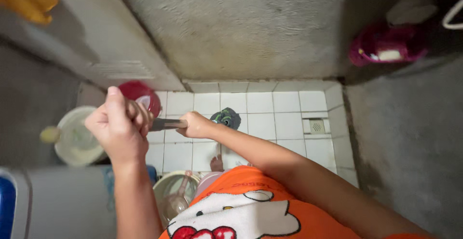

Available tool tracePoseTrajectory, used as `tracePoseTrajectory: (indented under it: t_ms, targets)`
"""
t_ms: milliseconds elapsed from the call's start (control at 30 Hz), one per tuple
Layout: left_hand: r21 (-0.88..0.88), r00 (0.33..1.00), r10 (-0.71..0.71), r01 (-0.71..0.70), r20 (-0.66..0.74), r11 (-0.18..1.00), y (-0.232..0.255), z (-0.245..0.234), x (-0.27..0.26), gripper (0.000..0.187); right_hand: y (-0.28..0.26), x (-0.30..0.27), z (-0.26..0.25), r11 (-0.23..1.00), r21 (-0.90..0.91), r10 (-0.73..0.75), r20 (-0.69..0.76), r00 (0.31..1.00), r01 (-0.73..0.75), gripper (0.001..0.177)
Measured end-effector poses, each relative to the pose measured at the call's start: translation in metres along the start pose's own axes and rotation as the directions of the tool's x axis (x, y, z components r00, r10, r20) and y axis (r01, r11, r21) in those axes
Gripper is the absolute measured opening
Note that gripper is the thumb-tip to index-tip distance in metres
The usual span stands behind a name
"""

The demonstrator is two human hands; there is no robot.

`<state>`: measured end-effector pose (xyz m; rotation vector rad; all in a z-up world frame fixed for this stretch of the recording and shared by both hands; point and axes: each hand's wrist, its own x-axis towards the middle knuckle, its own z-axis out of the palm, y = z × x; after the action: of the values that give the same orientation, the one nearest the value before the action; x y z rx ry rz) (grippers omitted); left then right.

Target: The person mops a tiled bathroom floor using a spin mop. They repeatedly dip the mop head into a red bucket, wring it using the bucket's spinner, and scrub the floor around a squat toilet and a washing machine.

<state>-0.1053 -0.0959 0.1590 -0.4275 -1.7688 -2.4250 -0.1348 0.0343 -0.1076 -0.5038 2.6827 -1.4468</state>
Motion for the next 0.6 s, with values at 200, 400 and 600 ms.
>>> tracePoseTrajectory:
  t_ms: [200,400,600]
  targets:
    - [-0.078,0.972,-0.096,0.115,0.213,0.990,-0.033,0.028,0.044,0.057,0.045,-0.007,-0.028,0.985,-0.095,0.122,-0.178,0.976,-0.141,0.024]
    - [-0.109,0.902,-0.184,0.244,0.390,0.964,-0.066,0.059,0.075,0.057,0.063,-0.028,-0.063,0.941,-0.065,0.290,-0.356,0.888,-0.333,0.025]
    - [-0.097,0.821,-0.229,0.324,0.522,0.941,-0.099,0.088,0.083,0.057,0.083,-0.060,-0.087,0.824,0.031,0.519,-0.439,0.733,-0.565,0.025]
